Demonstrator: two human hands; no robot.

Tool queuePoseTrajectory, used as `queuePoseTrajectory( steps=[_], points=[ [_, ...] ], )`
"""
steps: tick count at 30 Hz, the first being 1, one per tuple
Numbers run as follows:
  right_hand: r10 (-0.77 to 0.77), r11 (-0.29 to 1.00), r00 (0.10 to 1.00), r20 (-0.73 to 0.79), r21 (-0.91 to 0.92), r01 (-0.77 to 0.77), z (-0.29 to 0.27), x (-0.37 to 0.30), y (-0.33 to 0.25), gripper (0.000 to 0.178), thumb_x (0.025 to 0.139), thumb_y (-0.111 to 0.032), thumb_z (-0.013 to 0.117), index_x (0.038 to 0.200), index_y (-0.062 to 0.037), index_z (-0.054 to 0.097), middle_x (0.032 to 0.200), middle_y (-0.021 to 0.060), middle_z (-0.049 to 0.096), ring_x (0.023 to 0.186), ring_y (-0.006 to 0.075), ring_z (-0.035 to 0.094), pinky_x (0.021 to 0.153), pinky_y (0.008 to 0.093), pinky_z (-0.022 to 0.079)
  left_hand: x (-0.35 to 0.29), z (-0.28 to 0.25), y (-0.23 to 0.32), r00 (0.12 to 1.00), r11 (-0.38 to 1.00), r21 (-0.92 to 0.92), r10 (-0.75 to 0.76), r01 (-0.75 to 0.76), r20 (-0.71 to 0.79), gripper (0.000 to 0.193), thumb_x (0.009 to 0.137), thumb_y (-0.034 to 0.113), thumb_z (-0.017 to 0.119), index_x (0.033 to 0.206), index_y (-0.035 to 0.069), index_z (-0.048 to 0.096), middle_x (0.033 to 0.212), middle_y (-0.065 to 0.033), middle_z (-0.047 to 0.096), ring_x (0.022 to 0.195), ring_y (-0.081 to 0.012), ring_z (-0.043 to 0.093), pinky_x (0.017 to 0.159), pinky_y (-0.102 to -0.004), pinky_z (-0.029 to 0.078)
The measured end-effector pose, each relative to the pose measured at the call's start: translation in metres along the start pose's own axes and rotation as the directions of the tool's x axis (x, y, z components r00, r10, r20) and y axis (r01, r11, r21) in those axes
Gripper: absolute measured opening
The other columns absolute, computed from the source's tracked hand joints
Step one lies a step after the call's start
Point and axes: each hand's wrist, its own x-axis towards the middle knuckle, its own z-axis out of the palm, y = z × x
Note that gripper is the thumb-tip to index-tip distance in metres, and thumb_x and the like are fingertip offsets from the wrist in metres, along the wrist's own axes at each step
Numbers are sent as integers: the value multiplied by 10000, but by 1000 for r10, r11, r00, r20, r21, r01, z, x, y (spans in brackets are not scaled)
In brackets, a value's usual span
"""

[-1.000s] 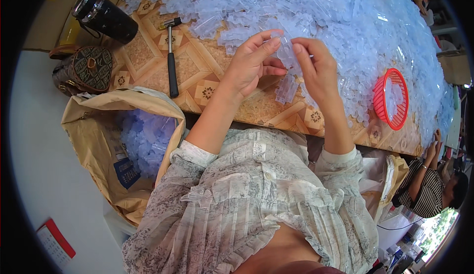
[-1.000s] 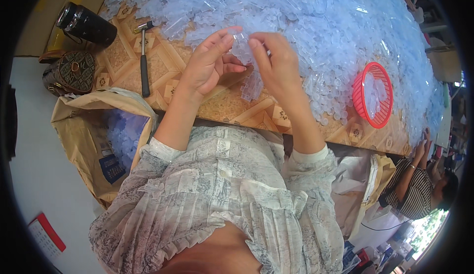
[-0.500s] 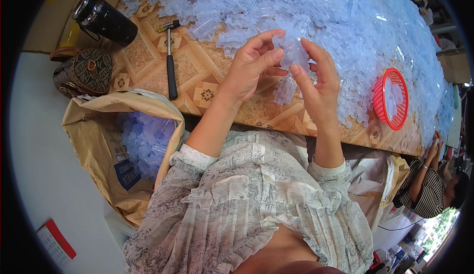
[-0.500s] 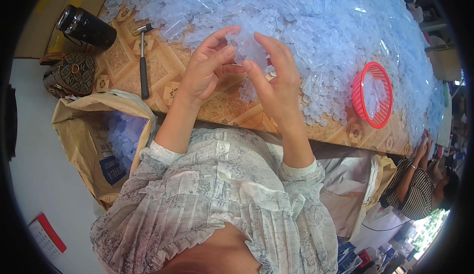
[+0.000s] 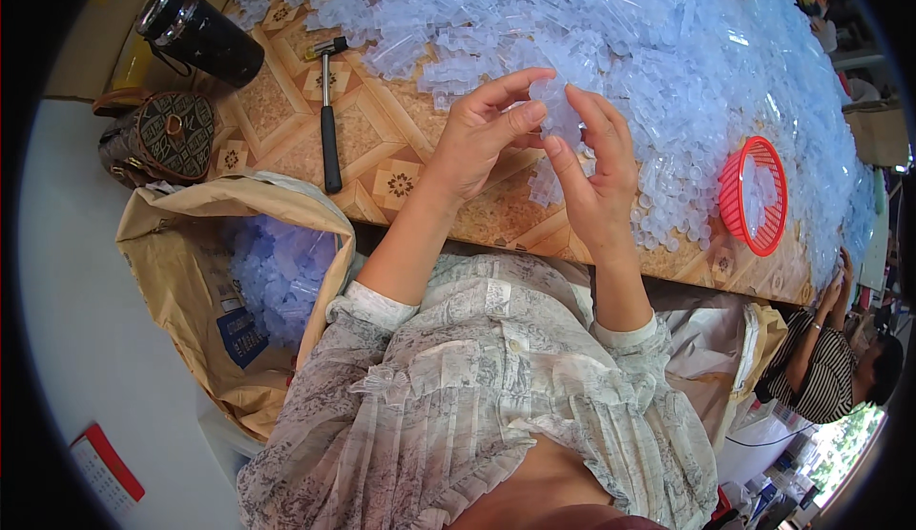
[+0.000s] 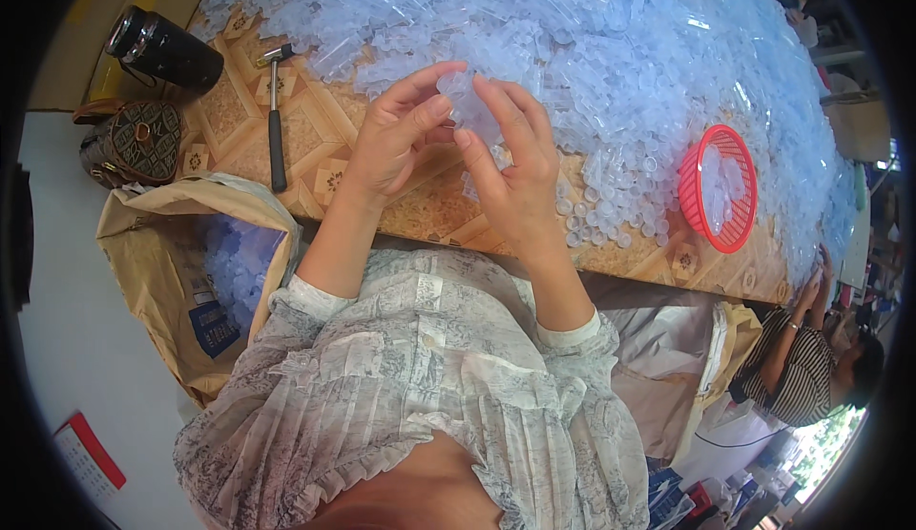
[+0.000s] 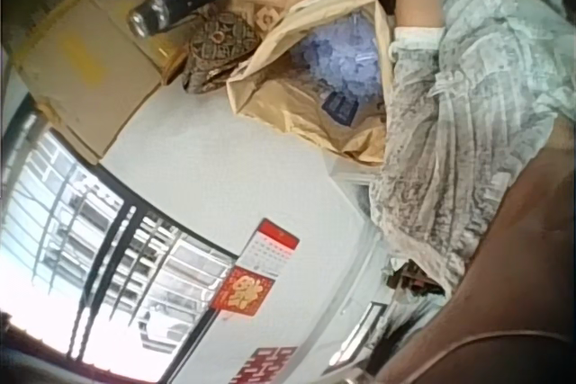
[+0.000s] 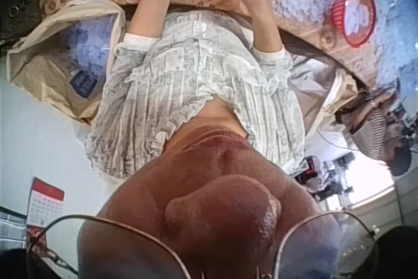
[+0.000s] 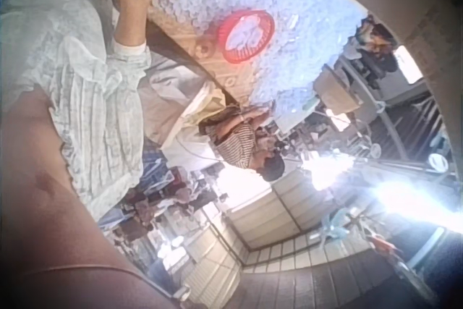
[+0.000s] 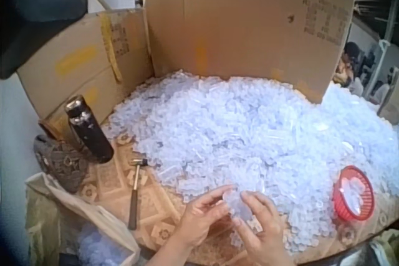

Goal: The person assembles plastic components by fitting and connecting individual plastic pieces together by hand.

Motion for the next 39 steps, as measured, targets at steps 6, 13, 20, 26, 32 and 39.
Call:
queuePoseTrajectory(
  steps=[6,13,20,26,32,39],
  points=[
    [11,1000,1000,-7,4,-11,4,-2,-1,430,800,-64,668,1220,-61,579,1208,166,547,1078,285,556,894,357,454,-2,-2,0,1000,1000,2,-2,2,-29,368,856,95,659,1216,63,586,1019,3,574,862,-71,565,738,-246,554],
    [58,990,998,-31,127,-54,2,-8,-2,429,807,-76,672,1226,-72,579,1211,134,552,1038,227,561,791,305,459,-6,3,6,999,998,52,-27,29,-37,402,840,97,674,1226,45,573,828,49,544,780,-46,555,694,-212,538],
    [92,985,995,-32,149,-87,1,-9,0,434,805,-83,676,1229,-84,580,1206,125,555,1024,221,560,793,304,459,-5,5,6,999,998,49,-23,25,-43,390,836,84,675,1214,52,586,827,53,538,780,-41,552,689,-200,533],
    [114,983,993,-15,143,-111,-2,-8,-1,423,801,-85,683,1215,-77,594,1208,123,559,1026,208,563,791,305,464,-4,5,4,999,998,58,-26,28,-48,392,831,76,678,1211,49,588,838,44,550,774,-44,553,692,-203,533],
    [121,984,993,17,127,-122,-4,-6,-3,425,804,-78,679,1220,-70,591,1204,135,563,1049,229,566,804,322,477,-4,2,-2,998,999,49,-14,17,-69,363,836,74,674,1191,42,600,882,8,606,786,-65,584,675,-223,550],
    [-183,957,983,-25,-233,172,8,-7,14,531,795,-75,670,1288,-10,485,1152,192,570,1011,335,584,817,384,495,-3,15,-9,960,979,-121,-189,167,-206,376,848,95,668,1205,33,566,886,-9,595,747,-93,614,580,-233,558]
  ],
)
